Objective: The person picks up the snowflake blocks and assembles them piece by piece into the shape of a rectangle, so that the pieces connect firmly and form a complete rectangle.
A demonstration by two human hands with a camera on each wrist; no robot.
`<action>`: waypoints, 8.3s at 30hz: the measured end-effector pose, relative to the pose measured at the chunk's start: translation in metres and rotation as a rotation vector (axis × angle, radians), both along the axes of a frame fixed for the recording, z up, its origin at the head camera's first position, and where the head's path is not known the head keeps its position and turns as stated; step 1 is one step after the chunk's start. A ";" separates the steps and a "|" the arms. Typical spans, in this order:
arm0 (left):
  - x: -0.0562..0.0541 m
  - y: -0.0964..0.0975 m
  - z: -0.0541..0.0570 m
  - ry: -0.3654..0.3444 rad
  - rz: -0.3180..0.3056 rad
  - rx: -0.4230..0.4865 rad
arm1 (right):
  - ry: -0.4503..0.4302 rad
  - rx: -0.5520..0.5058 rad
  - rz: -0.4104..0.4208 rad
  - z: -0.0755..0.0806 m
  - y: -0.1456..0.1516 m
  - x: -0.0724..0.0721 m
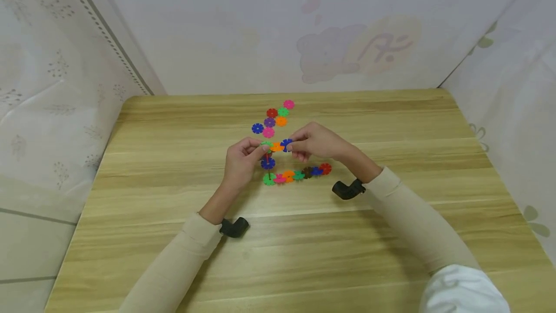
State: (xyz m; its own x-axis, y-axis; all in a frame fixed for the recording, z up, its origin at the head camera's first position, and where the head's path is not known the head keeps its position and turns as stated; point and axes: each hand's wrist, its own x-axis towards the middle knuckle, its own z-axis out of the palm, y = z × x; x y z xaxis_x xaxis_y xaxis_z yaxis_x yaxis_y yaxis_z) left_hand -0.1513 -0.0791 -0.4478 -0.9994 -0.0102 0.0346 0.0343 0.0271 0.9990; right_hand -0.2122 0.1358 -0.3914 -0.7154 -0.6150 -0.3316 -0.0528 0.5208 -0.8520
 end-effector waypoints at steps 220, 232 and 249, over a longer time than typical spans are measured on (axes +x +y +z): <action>0.003 0.006 -0.003 0.076 -0.160 -0.129 | -0.371 -0.254 -0.372 -0.016 0.010 0.003; 0.005 0.004 0.000 0.104 -0.194 -0.121 | -0.215 -0.213 -0.357 -0.021 0.008 -0.031; 0.011 0.004 0.019 0.068 -0.207 -0.112 | -0.138 -0.103 -0.338 -0.048 -0.011 -0.066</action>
State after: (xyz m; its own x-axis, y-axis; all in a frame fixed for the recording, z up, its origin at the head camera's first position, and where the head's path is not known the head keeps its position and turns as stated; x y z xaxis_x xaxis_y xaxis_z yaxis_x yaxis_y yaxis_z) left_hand -0.1407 -0.0747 -0.4293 -0.9751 0.2018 0.0917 0.1180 0.1227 0.9854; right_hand -0.2785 0.1247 -0.4391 -0.8366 -0.3867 -0.3879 0.2267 0.4003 -0.8879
